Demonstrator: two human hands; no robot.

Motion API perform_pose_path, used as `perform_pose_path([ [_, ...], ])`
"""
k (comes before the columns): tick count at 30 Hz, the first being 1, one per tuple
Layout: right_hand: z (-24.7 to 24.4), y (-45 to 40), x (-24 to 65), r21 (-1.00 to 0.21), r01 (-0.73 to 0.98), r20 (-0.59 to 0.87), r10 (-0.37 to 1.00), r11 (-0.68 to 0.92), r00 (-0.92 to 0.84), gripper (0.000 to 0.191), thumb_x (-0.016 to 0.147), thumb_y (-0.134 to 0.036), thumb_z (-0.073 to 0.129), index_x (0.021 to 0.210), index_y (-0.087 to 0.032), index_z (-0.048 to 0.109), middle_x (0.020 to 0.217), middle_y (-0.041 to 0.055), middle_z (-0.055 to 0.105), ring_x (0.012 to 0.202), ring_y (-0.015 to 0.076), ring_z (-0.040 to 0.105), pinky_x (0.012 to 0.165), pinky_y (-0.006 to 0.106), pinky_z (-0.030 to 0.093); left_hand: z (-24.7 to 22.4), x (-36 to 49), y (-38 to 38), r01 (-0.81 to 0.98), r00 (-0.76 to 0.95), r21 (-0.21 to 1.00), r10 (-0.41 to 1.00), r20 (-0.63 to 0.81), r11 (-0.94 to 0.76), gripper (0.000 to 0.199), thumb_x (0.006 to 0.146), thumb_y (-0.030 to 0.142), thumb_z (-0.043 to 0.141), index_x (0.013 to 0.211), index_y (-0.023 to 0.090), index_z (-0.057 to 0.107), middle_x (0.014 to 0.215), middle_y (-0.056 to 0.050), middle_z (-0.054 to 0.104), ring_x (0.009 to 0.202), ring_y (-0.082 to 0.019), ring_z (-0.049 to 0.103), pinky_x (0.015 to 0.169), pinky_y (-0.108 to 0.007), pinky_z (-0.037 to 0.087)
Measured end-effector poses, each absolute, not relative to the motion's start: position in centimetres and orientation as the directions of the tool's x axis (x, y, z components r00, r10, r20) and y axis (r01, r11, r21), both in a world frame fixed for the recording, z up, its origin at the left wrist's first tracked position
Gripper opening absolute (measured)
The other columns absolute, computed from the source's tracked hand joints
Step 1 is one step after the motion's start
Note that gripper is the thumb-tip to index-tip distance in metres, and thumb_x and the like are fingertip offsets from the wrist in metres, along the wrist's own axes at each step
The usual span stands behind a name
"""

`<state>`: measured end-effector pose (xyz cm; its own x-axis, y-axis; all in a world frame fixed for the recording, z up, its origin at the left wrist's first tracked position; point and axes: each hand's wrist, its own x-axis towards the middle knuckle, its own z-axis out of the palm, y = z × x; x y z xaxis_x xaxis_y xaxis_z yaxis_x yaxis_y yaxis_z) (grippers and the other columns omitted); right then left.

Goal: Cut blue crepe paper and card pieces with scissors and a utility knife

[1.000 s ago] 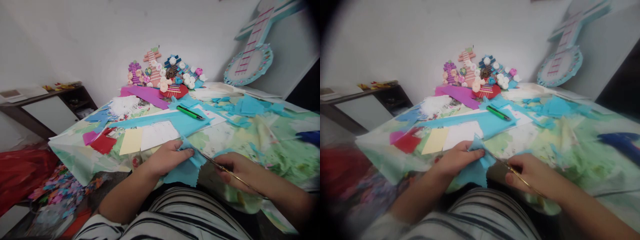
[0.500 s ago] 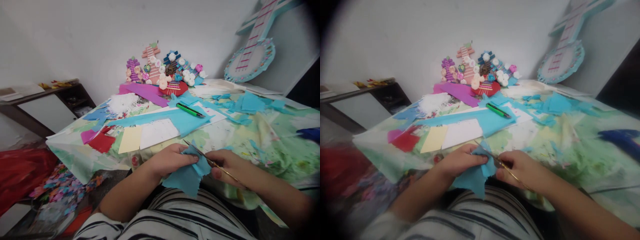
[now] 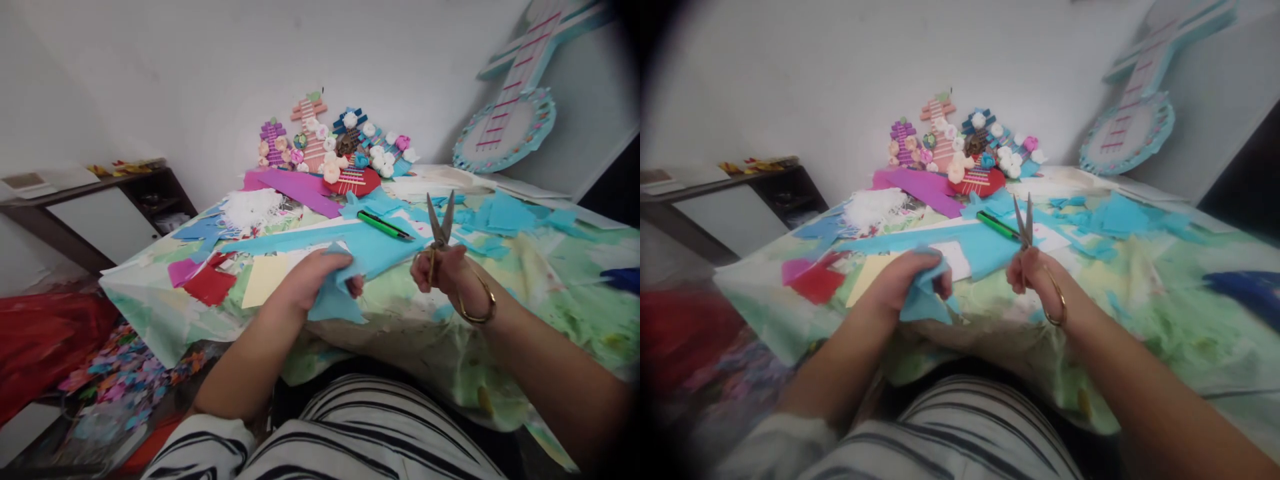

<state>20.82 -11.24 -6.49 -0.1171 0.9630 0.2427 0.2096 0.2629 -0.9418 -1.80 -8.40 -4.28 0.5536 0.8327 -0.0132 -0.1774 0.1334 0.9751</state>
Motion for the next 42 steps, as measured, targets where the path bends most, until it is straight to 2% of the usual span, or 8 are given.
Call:
perform_pose_path([
  [4,-6.3,-9.5,19.4,-0.998,0.016,0.057,0.996,0.059,-0.068,0.057,0.053,-0.076,0.043,0.062,-0.02,0.041,0.077,0.0082,0.058,0.065,0.0174,0.056,0.064,0.033,0.044,-3.8,-4.0,-7.3,-0.312,0.334,0.949,0.941,0.061,0.049,0.03,0.064,0.039,0.059,0.049,0.015,0.048,0.045,0.001,0.051,0.041,-0.011,0.049,0.044,-0.022,0.04],
  [8,-7.1,-9.1,17.4,-0.996,0.027,0.077,0.991,0.081,-0.111,0.044,0.056,-0.059,0.059,0.066,-0.02,0.043,0.082,0.0082,0.061,0.076,0.0199,0.057,0.072,0.035,0.044,-4.5,-3.9,-7.6,-0.133,0.134,0.991,0.991,0.001,0.017,0.024,0.062,0.036,0.065,0.074,0.016,0.059,0.059,0.002,0.058,0.05,-0.011,0.053,0.051,-0.023,0.043],
  [13,-6.8,-10.0,14.1,-0.973,0.066,0.214,0.969,0.223,-0.124,0.035,0.057,-0.037,0.067,0.069,-0.019,0.039,0.078,0.0017,0.057,0.072,0.0139,0.054,0.068,0.029,0.042,-5.5,-1.6,-8.9,0.063,0.232,0.992,0.968,0.094,-0.111,0.022,0.067,0.033,0.062,0.08,0.016,0.063,0.072,0.0,0.062,0.064,-0.012,0.055,0.061,-0.022,0.042],
  [17,-5.8,-10.5,13.0,-0.958,0.108,0.269,0.963,0.265,0.021,0.027,0.061,-0.031,0.062,0.068,-0.019,0.038,0.066,-0.0035,0.049,0.059,0.0085,0.045,0.06,0.026,0.037,-5.3,-1.0,-9.5,-0.042,0.288,0.996,0.954,0.083,-0.074,0.026,0.067,0.033,0.063,0.085,0.013,0.063,0.077,-0.003,0.063,0.068,-0.014,0.057,0.064,-0.024,0.044],
  [23,-4.8,-10.7,14.7,-0.949,0.13,0.301,0.949,0.289,0.09,0.025,0.061,-0.03,0.061,0.069,-0.019,0.041,0.069,-0.0021,0.05,0.058,0.0088,0.044,0.057,0.026,0.036,-4.6,-1.6,-10.0,-0.151,0.424,0.979,0.903,-0.063,0.139,0.03,0.058,0.029,0.072,0.081,0.013,0.061,0.07,-0.003,0.063,0.059,-0.015,0.058,0.058,-0.027,0.046],
  [32,-3.3,-11.5,17.1,-0.909,0.317,0.29,0.957,0.272,0.011,0.025,0.062,-0.036,0.059,0.069,-0.02,0.042,0.062,-0.0021,0.048,0.054,0.0093,0.041,0.052,0.025,0.034,-3.9,-0.9,-10.6,-0.146,0.467,0.975,0.88,-0.082,0.169,0.026,0.058,0.028,0.07,0.077,0.013,0.063,0.065,-0.002,0.063,0.055,-0.014,0.059,0.056,-0.027,0.047],
  [38,-1.8,-13.6,20.3,-0.612,0.755,0.215,0.968,0.235,-0.126,0.033,0.068,-0.052,0.047,0.069,-0.019,0.048,0.059,-0.0005,0.046,0.054,0.0118,0.04,0.051,0.026,0.031,-2.9,-2.1,-10.8,-0.174,0.396,0.976,0.917,-0.051,0.129,0.025,0.057,0.027,0.071,0.077,0.013,0.063,0.064,-0.002,0.063,0.055,-0.015,0.059,0.054,-0.027,0.049],
  [42,-1.1,-15.6,21.2,-0.452,0.837,0.081,0.948,0.309,-0.307,0.034,0.073,-0.052,0.042,0.071,-0.018,0.047,0.064,0.0008,0.047,0.058,0.0129,0.041,0.054,0.026,0.033,-2.0,-2.4,-11.3,-0.204,0.353,0.974,0.935,-0.026,0.104,0.021,0.059,0.028,0.07,0.071,0.013,0.062,0.061,-0.002,0.062,0.049,-0.012,0.056,0.046,-0.022,0.046],
])
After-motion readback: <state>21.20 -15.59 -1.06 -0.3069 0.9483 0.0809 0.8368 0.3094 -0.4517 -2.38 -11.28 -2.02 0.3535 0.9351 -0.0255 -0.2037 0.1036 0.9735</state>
